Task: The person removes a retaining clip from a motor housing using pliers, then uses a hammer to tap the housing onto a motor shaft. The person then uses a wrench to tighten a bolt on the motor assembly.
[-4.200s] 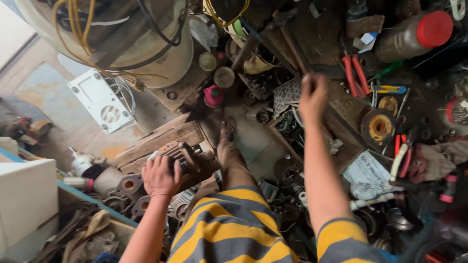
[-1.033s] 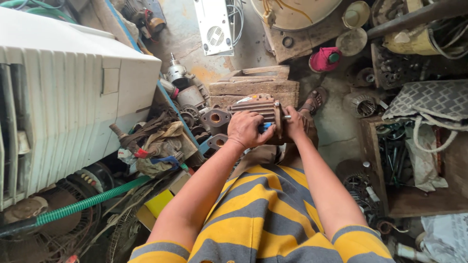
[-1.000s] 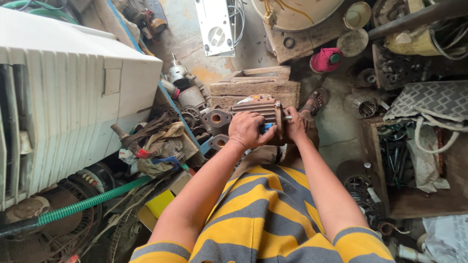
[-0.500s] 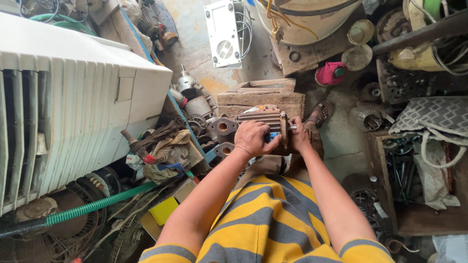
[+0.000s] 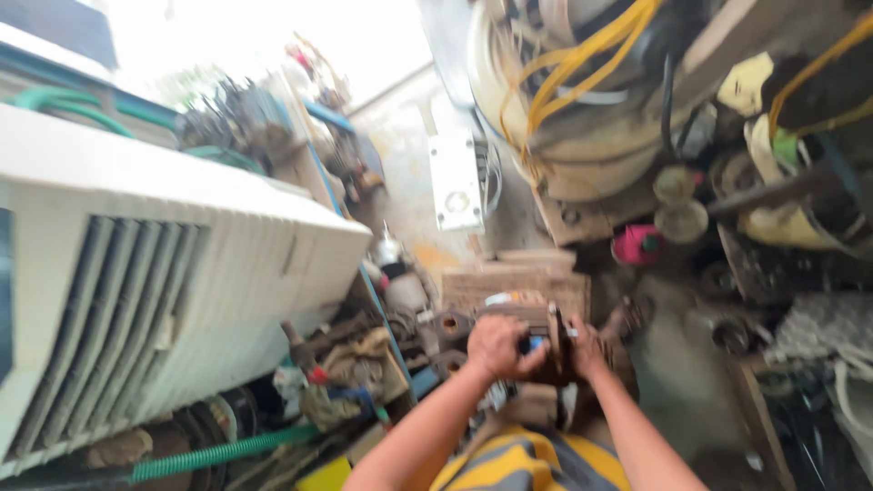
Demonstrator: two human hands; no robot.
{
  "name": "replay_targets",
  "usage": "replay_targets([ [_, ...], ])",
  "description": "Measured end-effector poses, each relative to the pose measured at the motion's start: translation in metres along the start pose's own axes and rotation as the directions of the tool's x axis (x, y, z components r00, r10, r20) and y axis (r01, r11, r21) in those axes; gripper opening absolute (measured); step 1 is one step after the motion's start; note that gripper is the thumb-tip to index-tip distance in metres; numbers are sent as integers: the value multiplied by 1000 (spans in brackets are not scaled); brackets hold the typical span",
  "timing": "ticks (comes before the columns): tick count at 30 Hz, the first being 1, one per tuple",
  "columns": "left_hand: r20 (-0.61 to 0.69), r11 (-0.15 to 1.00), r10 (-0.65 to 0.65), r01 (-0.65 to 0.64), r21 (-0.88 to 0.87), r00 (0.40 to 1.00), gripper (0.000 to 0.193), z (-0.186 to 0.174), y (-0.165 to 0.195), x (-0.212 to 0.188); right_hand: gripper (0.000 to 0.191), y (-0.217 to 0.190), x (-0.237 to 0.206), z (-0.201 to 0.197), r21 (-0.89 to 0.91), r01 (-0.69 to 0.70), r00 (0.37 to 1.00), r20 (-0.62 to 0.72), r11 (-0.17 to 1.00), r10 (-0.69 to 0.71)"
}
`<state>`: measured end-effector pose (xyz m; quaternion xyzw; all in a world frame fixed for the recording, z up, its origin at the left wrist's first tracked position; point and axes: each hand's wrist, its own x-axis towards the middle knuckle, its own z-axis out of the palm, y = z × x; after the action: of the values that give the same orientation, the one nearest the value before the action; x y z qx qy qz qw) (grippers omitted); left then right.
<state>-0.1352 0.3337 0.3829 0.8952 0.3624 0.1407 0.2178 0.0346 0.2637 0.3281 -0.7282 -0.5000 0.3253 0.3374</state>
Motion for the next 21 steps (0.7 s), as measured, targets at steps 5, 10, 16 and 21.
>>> replay_targets([
  [5, 176, 996, -93, 91, 20, 980, 46, 6, -3, -1, 36, 7, 2, 2, -68, -34, 999, 12, 997, 35],
  [10, 246, 992, -128, 126, 24, 961, 47, 6, -5, -2, 24, 19, -2, 7, 93, -219, 972, 109, 971, 208],
  [16, 266, 993, -121, 118, 24, 956, 48, 3, -2, 2, 28, 21, -1, 12, 56, -143, 988, 73, 988, 139],
  [21, 307, 990, -138, 133, 37, 942, 49, 0, 1, 3, 30, 18, -5, 10, 79, -263, 963, 81, 962, 257],
])
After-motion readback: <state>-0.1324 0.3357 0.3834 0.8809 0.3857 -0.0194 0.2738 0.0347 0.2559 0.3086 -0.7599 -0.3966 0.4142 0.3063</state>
